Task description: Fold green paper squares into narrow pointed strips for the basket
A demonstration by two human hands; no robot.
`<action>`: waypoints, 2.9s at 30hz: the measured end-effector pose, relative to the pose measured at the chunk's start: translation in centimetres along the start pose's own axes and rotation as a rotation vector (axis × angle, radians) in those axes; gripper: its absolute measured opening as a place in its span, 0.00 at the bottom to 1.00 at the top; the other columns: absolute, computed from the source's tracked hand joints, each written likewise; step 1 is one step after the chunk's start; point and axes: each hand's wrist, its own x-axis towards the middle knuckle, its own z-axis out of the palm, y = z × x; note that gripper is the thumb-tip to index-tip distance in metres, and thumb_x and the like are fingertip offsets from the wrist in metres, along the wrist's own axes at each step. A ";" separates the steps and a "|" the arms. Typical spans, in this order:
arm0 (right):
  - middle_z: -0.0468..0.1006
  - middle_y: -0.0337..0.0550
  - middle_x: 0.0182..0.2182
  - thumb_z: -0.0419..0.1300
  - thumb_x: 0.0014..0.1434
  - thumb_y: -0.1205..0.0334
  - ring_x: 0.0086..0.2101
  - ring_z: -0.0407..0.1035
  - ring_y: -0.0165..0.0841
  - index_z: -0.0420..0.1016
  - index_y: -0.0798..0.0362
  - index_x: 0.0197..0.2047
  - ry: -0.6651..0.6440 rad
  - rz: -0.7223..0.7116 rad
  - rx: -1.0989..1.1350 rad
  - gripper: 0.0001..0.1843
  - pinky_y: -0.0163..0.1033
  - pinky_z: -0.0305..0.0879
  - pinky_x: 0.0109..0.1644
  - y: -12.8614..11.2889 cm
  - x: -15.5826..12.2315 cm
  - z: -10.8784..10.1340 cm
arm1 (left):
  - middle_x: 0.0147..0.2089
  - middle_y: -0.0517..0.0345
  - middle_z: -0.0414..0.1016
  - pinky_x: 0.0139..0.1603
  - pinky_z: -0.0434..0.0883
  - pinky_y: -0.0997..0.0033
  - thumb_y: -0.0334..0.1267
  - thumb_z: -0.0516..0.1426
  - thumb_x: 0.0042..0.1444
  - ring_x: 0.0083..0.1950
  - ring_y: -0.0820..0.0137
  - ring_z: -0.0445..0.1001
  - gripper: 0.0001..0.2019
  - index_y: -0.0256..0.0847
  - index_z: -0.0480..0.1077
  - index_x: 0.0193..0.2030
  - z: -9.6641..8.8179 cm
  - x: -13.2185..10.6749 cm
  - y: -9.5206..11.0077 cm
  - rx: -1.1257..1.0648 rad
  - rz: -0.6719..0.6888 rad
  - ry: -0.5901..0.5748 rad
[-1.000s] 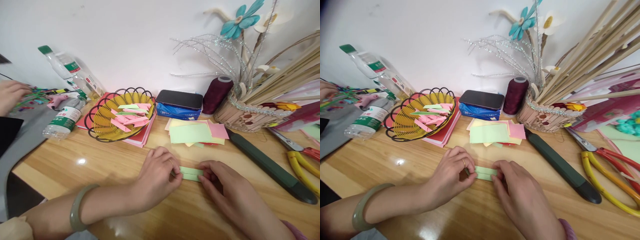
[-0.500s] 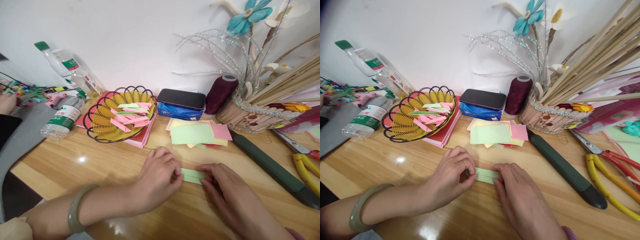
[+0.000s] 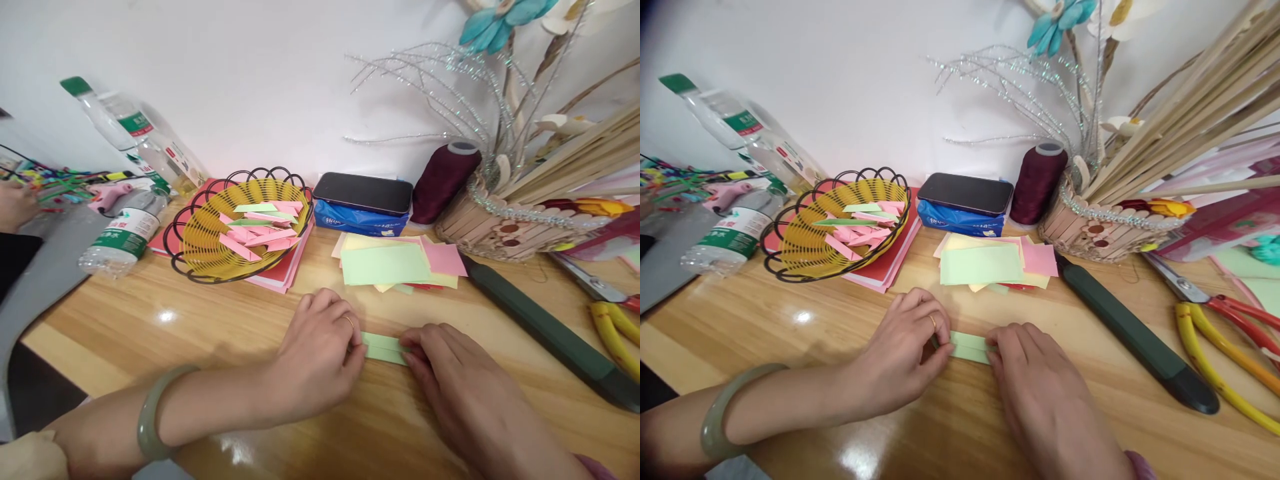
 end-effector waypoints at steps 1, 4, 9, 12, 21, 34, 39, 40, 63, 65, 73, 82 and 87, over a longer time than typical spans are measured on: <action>0.69 0.43 0.29 0.46 0.60 0.68 0.31 0.64 0.35 0.64 0.53 0.34 -0.014 0.002 -0.003 0.08 0.41 0.61 0.36 0.0 -0.1 0.0 | 0.34 0.58 0.68 0.41 0.58 0.64 0.30 0.53 0.53 0.43 0.65 0.60 0.04 0.38 0.64 0.28 -0.1 0.0 0.0 0.010 0.002 -0.003; 0.67 0.43 0.28 0.46 0.60 0.68 0.31 0.63 0.35 0.64 0.53 0.33 -0.044 0.005 -0.016 0.07 0.42 0.59 0.36 0.0 -0.2 -0.1 | 0.34 0.57 0.68 0.41 0.59 0.63 0.30 0.52 0.54 0.43 0.64 0.60 0.04 0.38 0.63 0.29 -0.2 0.0 0.0 0.033 0.007 -0.019; 0.66 0.41 0.26 0.46 0.60 0.67 0.28 0.62 0.35 0.63 0.52 0.30 -0.055 0.008 -0.079 0.09 0.42 0.57 0.34 -0.3 0.0 -0.3 | 0.35 0.55 0.66 0.41 0.60 0.62 0.30 0.50 0.53 0.43 0.63 0.58 0.03 0.38 0.62 0.29 -0.1 -0.1 0.0 0.074 0.014 -0.022; 0.66 0.41 0.26 0.45 0.61 0.66 0.28 0.61 0.35 0.62 0.52 0.29 -0.042 0.008 -0.082 0.10 0.42 0.57 0.34 -0.4 0.1 -0.5 | 0.36 0.54 0.66 0.41 0.60 0.61 0.30 0.49 0.54 0.42 0.63 0.58 0.03 0.38 0.61 0.30 0.0 -0.1 -0.2 0.091 0.007 -0.002; 0.66 0.40 0.26 0.46 0.61 0.65 0.28 0.62 0.33 0.63 0.52 0.30 -0.016 0.004 -0.086 0.09 0.40 0.57 0.33 -0.3 0.1 -0.4 | 0.41 0.56 0.68 0.41 0.57 0.62 0.27 0.50 0.54 0.44 0.64 0.59 0.10 0.42 0.67 0.41 0.2 -0.4 -0.8 0.062 0.163 0.088; 0.66 0.41 0.29 0.43 0.63 0.65 0.28 0.62 0.30 0.61 0.51 0.31 -0.063 0.021 0.076 0.11 0.37 0.62 0.32 0.0 0.3 -1.1 | 0.54 0.49 0.68 0.52 0.58 0.61 0.28 0.48 0.61 0.59 0.64 0.58 0.13 0.32 0.66 0.50 0.2 -2.3 -1.0 0.639 0.655 0.074; 0.68 0.42 0.30 0.44 0.62 0.66 0.29 0.65 0.30 0.63 0.51 0.33 -0.024 -0.013 0.130 0.10 0.37 0.65 0.32 0.9 0.1 -2.1 | 0.53 0.50 0.69 0.54 0.58 0.59 0.27 0.45 0.62 0.59 0.64 0.58 0.14 0.32 0.65 0.52 0.2 -2.3 -1.1 0.618 0.648 0.112; 0.69 0.43 0.31 0.45 0.62 0.66 0.31 0.66 0.31 0.64 0.51 0.35 0.009 -0.033 0.136 0.09 0.37 0.66 0.34 1.1 -0.1 -2.4 | 0.53 0.50 0.70 0.54 0.58 0.59 0.27 0.45 0.62 0.59 0.64 0.58 0.14 0.32 0.65 0.52 0.3 -2.3 -1.2 0.612 0.652 0.114; 0.70 0.51 0.51 0.44 0.60 0.72 0.53 0.61 0.39 0.65 0.58 0.55 0.026 -0.462 -0.227 0.21 0.44 0.68 0.48 1.1 -1.0 -2.5 | 0.52 0.69 0.71 0.65 0.37 0.54 0.36 0.47 0.64 0.63 0.67 0.53 0.11 0.44 0.70 0.43 0.8 0.8 -3.0 0.249 0.641 0.153; 0.71 0.50 0.50 0.45 0.60 0.72 0.53 0.61 0.40 0.67 0.59 0.53 0.041 -0.469 -0.232 0.20 0.46 0.69 0.48 0.8 -0.8 -2.5 | 0.52 0.65 0.71 0.65 0.34 0.52 0.34 0.47 0.64 0.63 0.66 0.54 0.11 0.42 0.69 0.47 0.9 0.2 -2.8 0.303 0.661 0.159; 0.74 0.44 0.47 0.50 0.61 0.62 0.48 0.67 0.39 0.74 0.54 0.45 0.160 -0.381 -0.186 0.14 0.45 0.69 0.48 -0.7 -0.7 -2.2 | 0.52 0.57 0.71 0.65 0.31 0.50 0.36 0.49 0.63 0.62 0.63 0.57 0.12 0.34 0.69 0.46 1.5 -1.3 -1.5 0.430 0.638 0.244; 0.69 0.50 0.52 0.44 0.64 0.61 0.54 0.60 0.40 0.70 0.58 0.50 0.192 -0.329 -0.343 0.19 0.46 0.54 0.57 -1.3 -2.1 -1.1 | 0.50 0.58 0.72 0.66 0.42 0.53 0.37 0.50 0.63 0.63 0.62 0.55 0.11 0.33 0.70 0.45 1.6 -0.9 -1.7 0.373 0.634 0.235; 0.69 0.49 0.53 0.43 0.64 0.61 0.55 0.59 0.39 0.69 0.57 0.51 0.173 -0.308 -0.302 0.19 0.46 0.54 0.58 -1.2 -2.2 -1.0 | 0.50 0.58 0.73 0.66 0.42 0.53 0.36 0.49 0.63 0.63 0.63 0.55 0.12 0.34 0.70 0.45 1.5 -0.9 -1.8 0.362 0.634 0.228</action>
